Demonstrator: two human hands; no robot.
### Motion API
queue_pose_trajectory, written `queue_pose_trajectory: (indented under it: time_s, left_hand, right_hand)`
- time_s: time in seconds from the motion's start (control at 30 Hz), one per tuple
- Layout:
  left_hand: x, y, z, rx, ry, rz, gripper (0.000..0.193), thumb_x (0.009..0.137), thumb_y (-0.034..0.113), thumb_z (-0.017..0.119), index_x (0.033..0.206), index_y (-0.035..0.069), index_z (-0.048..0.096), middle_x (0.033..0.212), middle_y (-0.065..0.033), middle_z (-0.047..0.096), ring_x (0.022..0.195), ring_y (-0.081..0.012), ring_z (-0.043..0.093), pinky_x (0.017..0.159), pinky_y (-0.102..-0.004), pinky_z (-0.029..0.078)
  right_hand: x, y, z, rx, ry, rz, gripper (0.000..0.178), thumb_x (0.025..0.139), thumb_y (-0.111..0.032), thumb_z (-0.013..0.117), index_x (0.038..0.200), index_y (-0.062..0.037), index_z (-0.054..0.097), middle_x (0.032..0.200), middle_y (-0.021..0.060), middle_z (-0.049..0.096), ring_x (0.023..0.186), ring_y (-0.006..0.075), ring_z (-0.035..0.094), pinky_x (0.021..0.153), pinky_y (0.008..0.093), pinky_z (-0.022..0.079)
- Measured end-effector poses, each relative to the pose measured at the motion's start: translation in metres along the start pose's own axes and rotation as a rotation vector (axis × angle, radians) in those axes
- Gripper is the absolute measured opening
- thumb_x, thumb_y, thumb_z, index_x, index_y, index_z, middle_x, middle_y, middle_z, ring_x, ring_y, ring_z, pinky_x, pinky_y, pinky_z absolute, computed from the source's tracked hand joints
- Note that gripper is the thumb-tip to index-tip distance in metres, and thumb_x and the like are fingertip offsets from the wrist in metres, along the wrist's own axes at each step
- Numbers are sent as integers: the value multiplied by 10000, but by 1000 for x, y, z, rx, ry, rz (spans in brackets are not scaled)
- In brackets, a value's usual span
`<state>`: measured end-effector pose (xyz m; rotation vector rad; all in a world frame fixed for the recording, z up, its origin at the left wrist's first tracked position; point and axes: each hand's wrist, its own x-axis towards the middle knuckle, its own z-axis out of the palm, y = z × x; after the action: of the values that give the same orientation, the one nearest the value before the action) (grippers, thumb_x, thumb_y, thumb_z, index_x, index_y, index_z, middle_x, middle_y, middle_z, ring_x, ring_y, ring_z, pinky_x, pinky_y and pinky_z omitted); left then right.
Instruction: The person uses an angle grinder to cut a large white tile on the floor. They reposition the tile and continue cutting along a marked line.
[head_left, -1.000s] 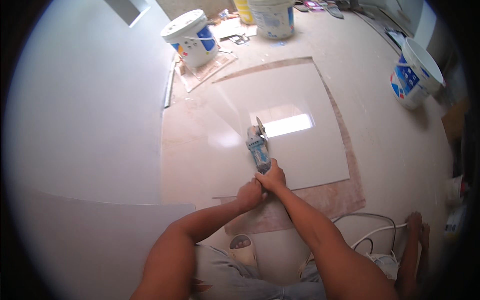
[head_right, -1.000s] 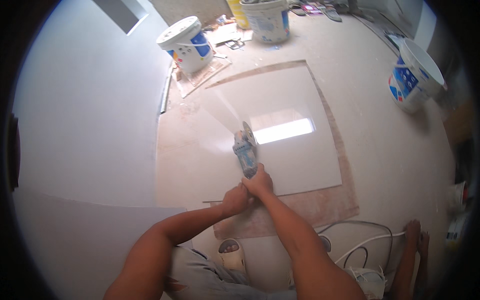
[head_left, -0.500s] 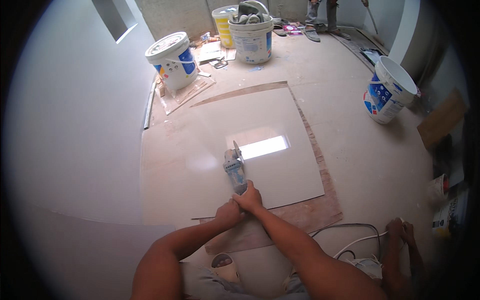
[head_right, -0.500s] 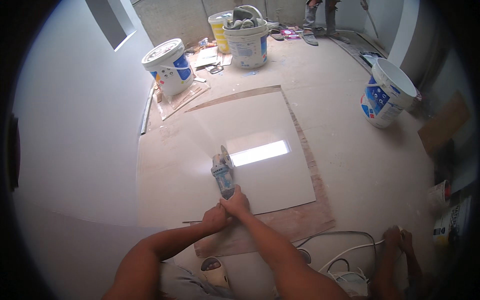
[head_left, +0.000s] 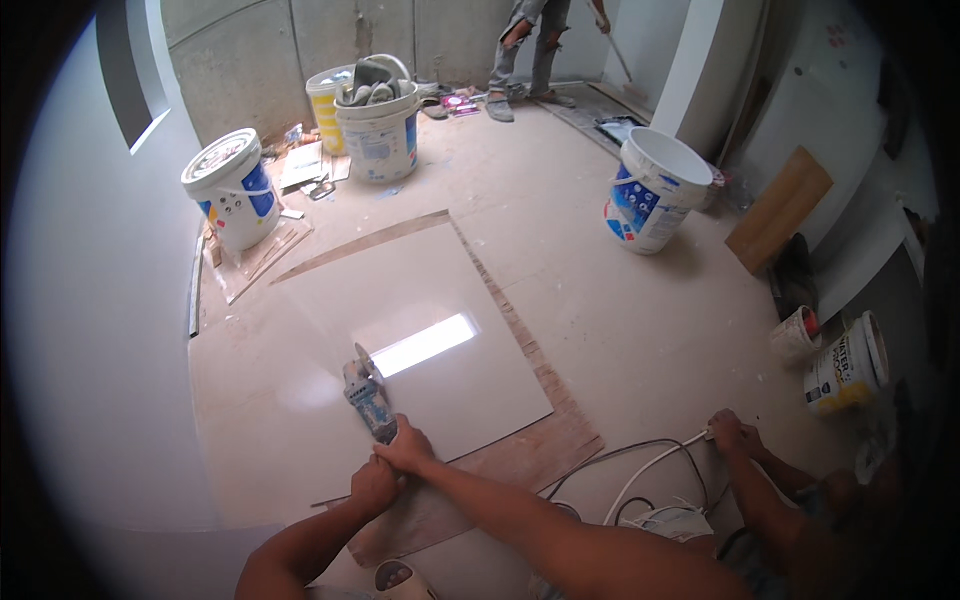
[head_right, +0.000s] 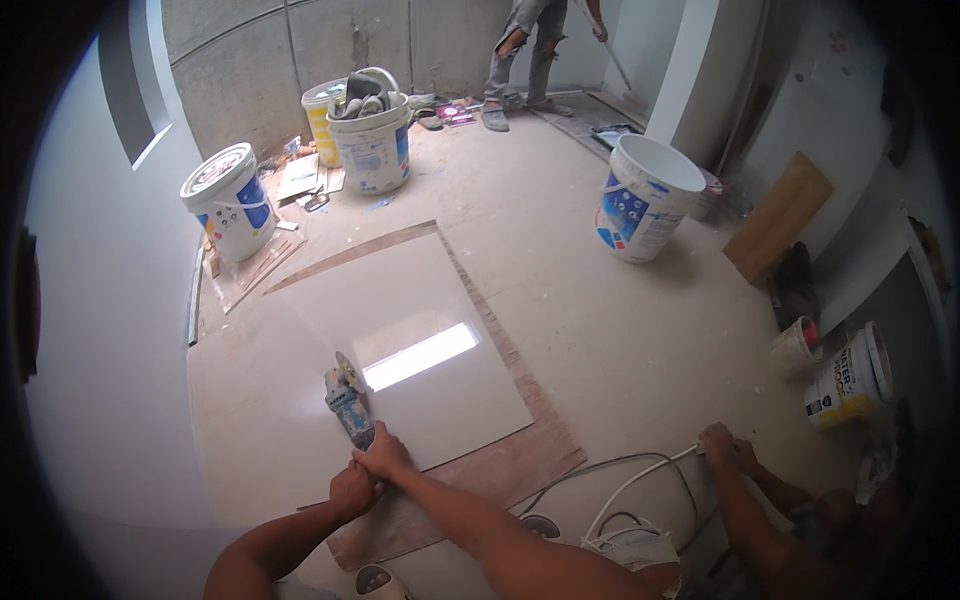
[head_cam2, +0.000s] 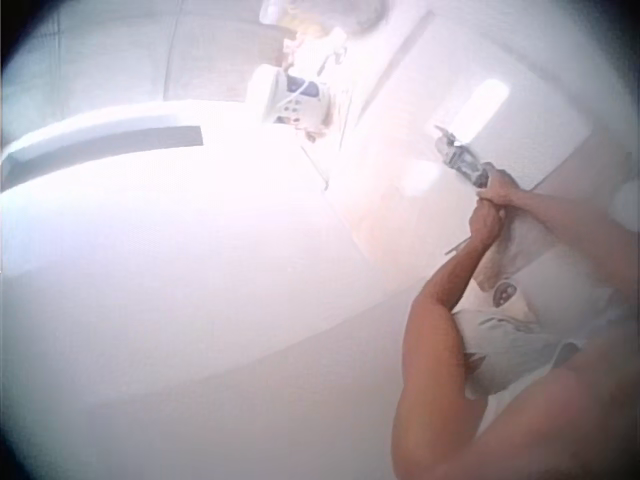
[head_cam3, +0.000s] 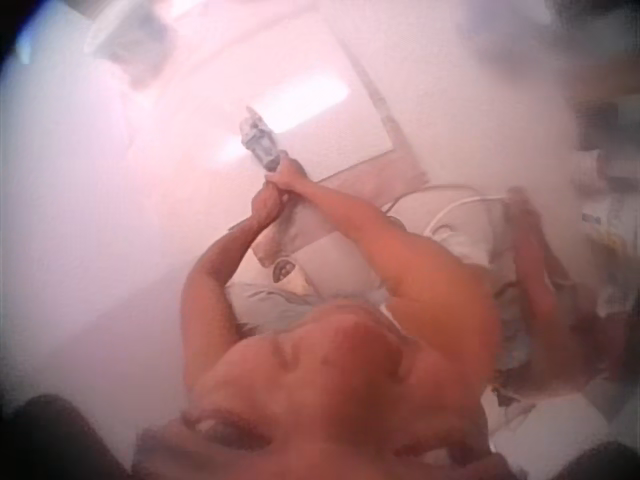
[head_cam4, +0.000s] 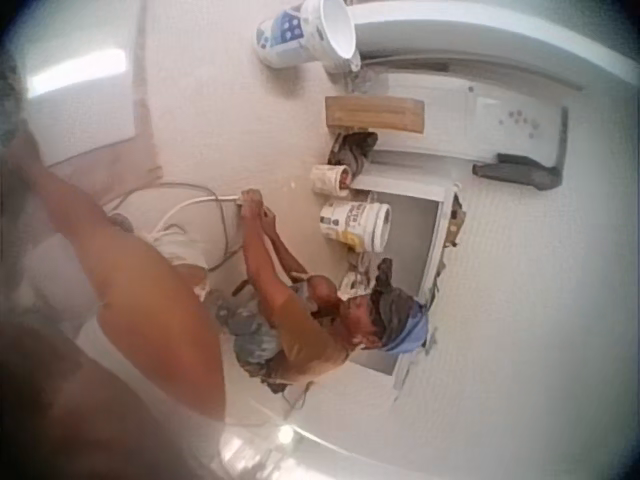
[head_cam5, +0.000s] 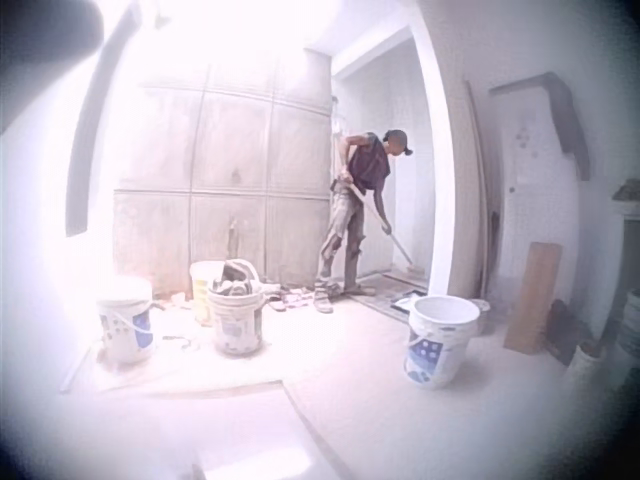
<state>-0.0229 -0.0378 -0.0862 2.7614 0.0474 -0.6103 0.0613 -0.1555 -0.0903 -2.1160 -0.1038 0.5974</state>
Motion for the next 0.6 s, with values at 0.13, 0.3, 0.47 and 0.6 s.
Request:
queue_pose_trajectory:
  time_s: [0.13, 0.3, 0.47, 0.6]
  left_hand:
    - [-3, 12, -12, 23, -3, 7, 718, 834, 396, 697, 1329, -62, 451, 1224, -275, 577, 1039, -397, 654, 861, -484, 552]
    - [-7, 8, -17, 41, -15, -12, 736, 831, 391, 710, 1317, -93, 443, 1213, -259, 579, 1023, -382, 659, 846, -477, 553]
    - [-7, 4, -12, 33, 16, 15, 770, 841, 394, 714, 1338, -114, 419, 1229, -260, 571, 1035, -370, 652, 850, -466, 549]
    - [-9, 9, -19, 19, 1, -27, 777, 841, 397, 707, 1345, -115, 412, 1231, -258, 572, 1045, -368, 649, 859, -465, 546]
  right_hand:
    - [-1, -2, -5, -15, -18, 20, 904, 722, -435, 783, 1421, -40, 367, 1164, 292, 652, 1098, 463, 629, 944, 509, 511]
    - [4, 2, 6, -19, -11, 5, 914, 729, -455, 771, 1427, -34, 358, 1163, 293, 653, 1097, 454, 635, 945, 503, 512]
    - [3, -1, 4, -33, -3, 5, 919, 730, -459, 775, 1429, -26, 366, 1172, 294, 652, 1099, 449, 638, 950, 492, 511]
    - [-1, -9, 0, -36, -16, 22, 923, 732, -454, 784, 1432, -12, 376, 1181, 294, 651, 1108, 444, 636, 958, 479, 506]
